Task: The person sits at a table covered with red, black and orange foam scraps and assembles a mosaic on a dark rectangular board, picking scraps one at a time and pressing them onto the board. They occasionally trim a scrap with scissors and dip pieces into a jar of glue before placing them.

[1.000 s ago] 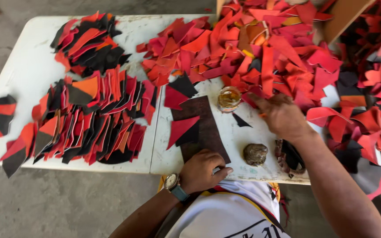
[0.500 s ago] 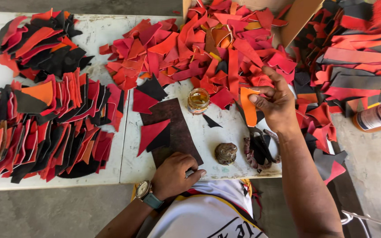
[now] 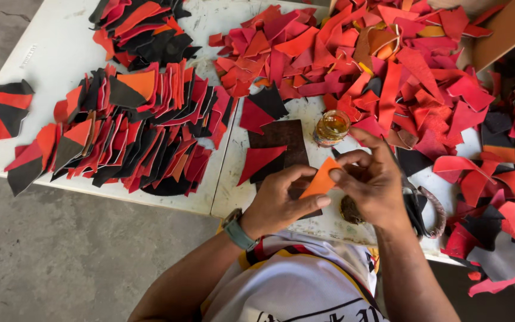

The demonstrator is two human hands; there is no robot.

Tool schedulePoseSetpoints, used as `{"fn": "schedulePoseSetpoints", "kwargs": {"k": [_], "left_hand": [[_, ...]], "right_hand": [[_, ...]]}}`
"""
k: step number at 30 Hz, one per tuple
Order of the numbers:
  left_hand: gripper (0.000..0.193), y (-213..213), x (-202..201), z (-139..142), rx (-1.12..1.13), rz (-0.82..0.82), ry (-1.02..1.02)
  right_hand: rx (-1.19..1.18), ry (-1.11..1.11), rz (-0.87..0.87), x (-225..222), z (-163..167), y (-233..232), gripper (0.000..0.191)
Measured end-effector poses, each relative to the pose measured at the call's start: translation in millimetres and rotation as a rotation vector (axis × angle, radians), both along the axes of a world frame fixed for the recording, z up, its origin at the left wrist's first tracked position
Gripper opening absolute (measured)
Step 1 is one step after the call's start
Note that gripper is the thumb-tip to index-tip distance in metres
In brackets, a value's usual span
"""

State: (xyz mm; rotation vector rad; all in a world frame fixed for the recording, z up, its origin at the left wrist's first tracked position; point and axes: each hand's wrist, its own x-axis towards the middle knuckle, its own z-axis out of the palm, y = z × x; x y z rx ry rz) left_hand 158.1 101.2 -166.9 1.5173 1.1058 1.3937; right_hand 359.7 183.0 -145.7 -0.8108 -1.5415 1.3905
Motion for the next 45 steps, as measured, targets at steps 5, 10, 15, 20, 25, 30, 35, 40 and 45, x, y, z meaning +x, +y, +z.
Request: {"fn": "schedulePoseSetpoints", "kwargs": {"k": [5,10,15,20,25,30,35,40,45], "left_hand": [[0.024,46,-39,-2,-0.202,-0.118,0.225],[0.038,90,-72,5,-0.05,-0.383,0.262],[0.039,96,-60,19,-0.144,-0.423,0.525],[0.028,84,-46,14,0.131,-0.219,0.188],[0.022,72,-41,7,0.196,-0.032,0.22],[0.028,69,-15,12,0.167,-0.027,0.05],[0.03,79,-2,16,0.119,-0.092,-0.096],[0.031,89,0,13,0.074,-0.021,-0.112],[0.029,96,-28,17,0.135,-0.022,-0.072]], "right_hand": [[0.073,-0.251,-0.024,-30,13,2,0.074],[0.045,-0.367,-0.015,-39,14,-6,0.081],[-0.035,-0.363,-0.06,-36,13,-9,0.072],[0.507,-0.699,-0.372,25,31,-12,0.059],[0.312,-1.394,-0.347,101,17,-26,0.084],[0.235,-1.306,-0.361,132,-4,-24,0.074],[0.035,-1.402,-0.35,144,3,-20,0.071],[-0.105,-1.518,-0.282,144,15,-16,0.056],[-0.236,-1.518,-0.245,151,15,5,0.052]]}}
